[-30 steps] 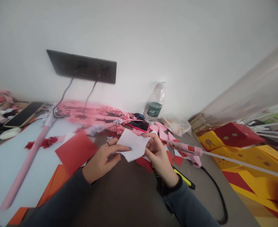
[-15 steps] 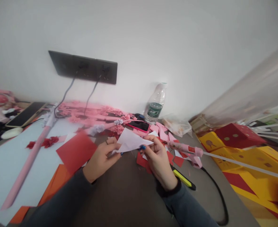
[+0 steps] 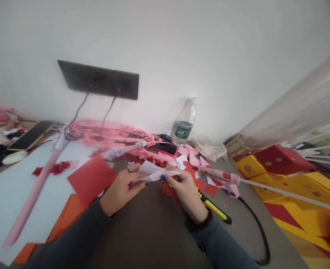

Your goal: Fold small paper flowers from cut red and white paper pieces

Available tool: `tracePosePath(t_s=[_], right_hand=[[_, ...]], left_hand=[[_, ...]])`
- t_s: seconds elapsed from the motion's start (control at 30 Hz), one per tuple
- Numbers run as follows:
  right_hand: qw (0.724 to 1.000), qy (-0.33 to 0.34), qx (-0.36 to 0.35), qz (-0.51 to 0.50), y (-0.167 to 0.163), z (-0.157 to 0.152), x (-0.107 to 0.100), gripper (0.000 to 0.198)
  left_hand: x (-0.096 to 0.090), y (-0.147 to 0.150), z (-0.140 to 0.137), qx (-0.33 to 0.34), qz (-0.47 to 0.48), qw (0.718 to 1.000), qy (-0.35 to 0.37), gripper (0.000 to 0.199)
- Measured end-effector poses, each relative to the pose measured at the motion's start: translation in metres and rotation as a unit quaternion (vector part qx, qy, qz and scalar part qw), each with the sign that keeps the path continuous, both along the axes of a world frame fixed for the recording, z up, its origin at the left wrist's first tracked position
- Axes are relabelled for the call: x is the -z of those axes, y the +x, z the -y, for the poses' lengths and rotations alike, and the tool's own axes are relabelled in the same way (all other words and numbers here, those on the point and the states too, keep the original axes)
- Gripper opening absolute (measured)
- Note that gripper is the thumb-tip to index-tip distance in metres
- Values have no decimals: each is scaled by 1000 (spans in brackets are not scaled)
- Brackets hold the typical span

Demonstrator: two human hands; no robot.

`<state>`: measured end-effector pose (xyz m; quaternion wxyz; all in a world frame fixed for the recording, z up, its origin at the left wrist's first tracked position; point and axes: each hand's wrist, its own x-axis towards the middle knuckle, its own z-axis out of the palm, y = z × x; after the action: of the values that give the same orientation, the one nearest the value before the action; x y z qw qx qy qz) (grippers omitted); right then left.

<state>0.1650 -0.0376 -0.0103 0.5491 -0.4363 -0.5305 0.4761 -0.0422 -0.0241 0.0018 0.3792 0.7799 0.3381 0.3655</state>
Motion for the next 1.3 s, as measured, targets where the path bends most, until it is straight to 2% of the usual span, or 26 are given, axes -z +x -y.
tracePosePath(t_s=[0.17, 0.27, 0.37, 0.5, 0.63, 0.73, 0.83, 0.93, 1.03, 1.13, 1.3], right_hand=[[1000, -2, 28, -4, 2, -1, 1, 25], [999, -20, 29, -13, 2, -2, 4, 24], [998, -53, 20, -8, 0, -1, 7, 25], [994, -90, 6, -59, -2, -1, 12, 31], [991, -89, -11, -103, 0, -1, 14, 33], [992, -91, 5, -83, 2, -1, 13, 36], [995, -86, 10, -58, 3, -1, 10, 35], [997, -63, -9, -43, 1, -1, 8, 29], [999, -32, -24, -26, -2, 0, 6, 27], [1000, -10, -25, -14, -4, 2, 6, 27], [1000, 11, -2, -2, -9, 4, 7, 27]], left_hand=[[3, 0, -2, -29, 22, 998, -51, 15], [3, 0, -1, -19, -6, 1000, -14, 19], [2, 1, 0, 20, -38, 999, 20, 30], [-1, 2, 2, 48, -44, 998, 7, 39], [-1, 2, 3, 47, -33, 998, -8, 39], [2, 1, 1, 12, -22, 1000, -11, 34], [4, 0, 0, -74, 43, 996, -39, 28], [4, 2, 0, -123, 162, 975, -87, 30], [6, 7, 2, -128, 249, 949, -148, 37], [12, 15, 6, -90, 274, 935, -206, 14], [17, 29, 12, -129, 378, 879, -259, 14]])
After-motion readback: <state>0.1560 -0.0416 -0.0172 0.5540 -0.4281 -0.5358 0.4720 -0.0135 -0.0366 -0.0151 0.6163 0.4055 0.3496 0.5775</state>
